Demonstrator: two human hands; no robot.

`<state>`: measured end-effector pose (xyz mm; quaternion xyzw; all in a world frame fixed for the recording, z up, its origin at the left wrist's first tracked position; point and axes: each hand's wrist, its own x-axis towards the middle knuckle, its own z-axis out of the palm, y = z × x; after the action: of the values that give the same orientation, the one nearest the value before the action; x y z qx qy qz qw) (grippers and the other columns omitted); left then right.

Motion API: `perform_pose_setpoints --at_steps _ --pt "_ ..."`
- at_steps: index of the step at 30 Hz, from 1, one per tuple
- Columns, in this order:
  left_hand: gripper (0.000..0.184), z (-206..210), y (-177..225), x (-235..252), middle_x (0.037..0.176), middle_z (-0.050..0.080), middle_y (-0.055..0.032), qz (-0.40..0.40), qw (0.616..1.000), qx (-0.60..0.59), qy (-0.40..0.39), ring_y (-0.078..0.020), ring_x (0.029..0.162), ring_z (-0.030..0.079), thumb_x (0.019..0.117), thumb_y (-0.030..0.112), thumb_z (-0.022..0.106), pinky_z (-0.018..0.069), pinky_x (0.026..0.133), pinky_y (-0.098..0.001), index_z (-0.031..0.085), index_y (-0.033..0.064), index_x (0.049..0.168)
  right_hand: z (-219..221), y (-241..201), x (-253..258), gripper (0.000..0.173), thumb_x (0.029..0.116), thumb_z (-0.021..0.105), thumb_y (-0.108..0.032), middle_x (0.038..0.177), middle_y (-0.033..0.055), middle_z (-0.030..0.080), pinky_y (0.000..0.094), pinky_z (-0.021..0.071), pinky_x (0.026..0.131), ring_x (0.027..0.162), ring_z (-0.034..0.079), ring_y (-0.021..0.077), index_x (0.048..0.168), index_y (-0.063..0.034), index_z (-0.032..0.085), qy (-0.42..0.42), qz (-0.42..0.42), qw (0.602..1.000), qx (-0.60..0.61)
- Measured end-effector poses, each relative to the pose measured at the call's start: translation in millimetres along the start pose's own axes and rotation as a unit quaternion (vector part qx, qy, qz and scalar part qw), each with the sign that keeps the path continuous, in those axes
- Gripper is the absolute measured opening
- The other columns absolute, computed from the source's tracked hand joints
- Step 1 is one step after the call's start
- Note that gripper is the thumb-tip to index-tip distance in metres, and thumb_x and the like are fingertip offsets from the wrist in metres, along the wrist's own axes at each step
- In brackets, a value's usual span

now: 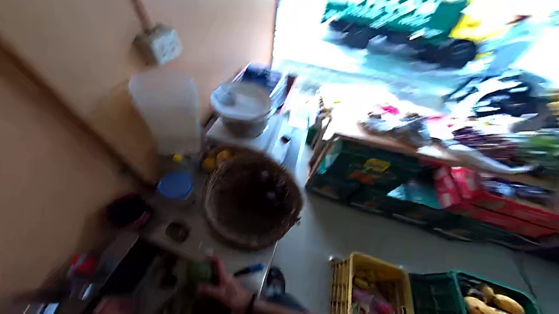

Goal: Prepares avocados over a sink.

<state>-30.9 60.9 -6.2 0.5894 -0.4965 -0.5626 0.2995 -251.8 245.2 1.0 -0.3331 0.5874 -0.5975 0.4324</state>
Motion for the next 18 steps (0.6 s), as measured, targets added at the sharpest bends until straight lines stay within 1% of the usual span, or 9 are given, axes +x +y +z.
perform_pose_setpoints --at_steps 2,4,5,6,8,10,13,15,18 --pt "0.042 44 -12 -33 0.117 0.064 -0.0183 -0.114 0.988 -0.101 0.008 -0.0218 0.096 0.066 0.111 0.025 0.032 0.0566 0.084 -0.0393 0.048 -0.0032 0.136 25 11 9 0.081 0.0845 0.081 -0.015 0.138 0.0237 0.056 0.0367 0.0528 0.106 0.124 0.061 0.0236 0.146 0.0092 0.034 -0.022 -0.057 0.998 -0.03" --pt "0.056 75 -20 -45 0.121 0.062 -0.0177 -0.185 0.957 -0.219 -0.034 -0.0256 0.101 0.063 0.1106 0.042 0.018 0.0544 0.086 -0.0448 0.048 0.0034 0.139 38 28 20 0.079 0.0847 0.082 -0.014 0.143 0.0253 0.055 0.0407 0.0504 0.111 0.129 0.059 0.0283 0.146 0.0095 0.037 -0.085 -0.076 0.989 -0.097" --pt "0.062 79 -33 -46 0.119 0.064 -0.0165 -0.2 0.936 -0.283 -0.063 -0.0266 0.101 0.065 0.1083 0.05 0.016 0.0563 0.085 -0.0467 0.049 0.0068 0.138 39 32 20 0.072 0.087 0.08 -0.013 0.145 0.0235 0.055 0.0436 0.0491 0.112 0.131 0.059 0.0297 0.144 0.0073 0.041 -0.127 -0.075 0.978 -0.151" --pt "0.06 79 -48 -46 0.113 0.067 -0.0151 -0.209 0.915 -0.338 -0.069 -0.0271 0.097 0.068 0.1071 0.053 0.021 0.0592 0.081 -0.0467 0.052 0.0082 0.132 36 34 18 0.06 0.0897 0.076 -0.012 0.144 0.0209 0.056 0.0452 0.0472 0.113 0.133 0.057 0.03 0.14 0.0046 0.048 -0.162 -0.077 0.96 -0.217" --pt "0.045 74 -77 -38 0.103 0.068 -0.0156 -0.221 0.897 -0.382 -0.022 -0.0292 0.09 0.069 0.1071 0.044 0.032 0.0604 0.076 -0.0476 0.056 0.007 0.12 14 31 10 0.036 0.0963 0.066 -0.016 0.14 0.0142 0.062 0.0488 0.0446 0.115 0.136 0.055 0.03 0.13 -0.0053 0.064 -0.161 -0.102 0.902 -0.387" --pt "0.04 68 -91 -38 0.107 0.064 -0.0187 -0.268 0.891 -0.363 0.055 -0.0317 0.091 0.066 0.1062 0.038 0.038 0.0583 0.075 -0.0493 0.053 0.0063 0.125 -20 32 -5 0.026 0.0995 0.058 -0.016 0.131 0.013 0.068 0.0547 0.0463 0.109 0.131 0.058 0.034 0.121 -0.0093 0.071 -0.109 -0.09 0.845 -0.516" --pt "0.047 66 -97 -45 0.128 0.057 -0.0235 -0.289 0.874 -0.374 0.107 -0.0382 0.107 0.062 0.1076 0.04 0.036 0.0549 0.086 -0.0573 0.048 0.0063 0.138 -62 49 -6 0.034 0.1031 0.053 -0.018 0.136 0.023 0.062 0.0635 0.042 0.108 0.133 0.052 0.0466 0.131 -0.0019 0.064 -0.135 0.021 0.801 -0.582" --pt "0.047 71 -92 -53 0.128 0.057 -0.0232 -0.276 0.868 -0.399 0.109 -0.0375 0.107 0.062 0.1088 0.041 0.033 0.0554 0.087 -0.0553 0.047 0.006 0.138 -71 57 -2 0.033 0.1035 0.052 -0.015 0.133 0.0266 0.062 0.0618 0.0446 0.106 0.129 0.055 0.0471 0.129 0.0021 0.063 -0.16 0.033 0.796 -0.583" --pt "0.05 79 -78 -63 0.129 0.056 -0.0236 -0.272 0.841 -0.449 0.129 -0.0373 0.108 0.062 0.1078 0.044 0.035 0.0553 0.089 -0.0516 0.045 0.0063 0.139 -58 45 11 0.037 0.1051 0.05 -0.015 0.14 0.0286 0.055 0.0534 0.0473 0.108 0.128 0.057 0.0424 0.136 0.005 0.056 -0.207 0.094 0.844 -0.485"
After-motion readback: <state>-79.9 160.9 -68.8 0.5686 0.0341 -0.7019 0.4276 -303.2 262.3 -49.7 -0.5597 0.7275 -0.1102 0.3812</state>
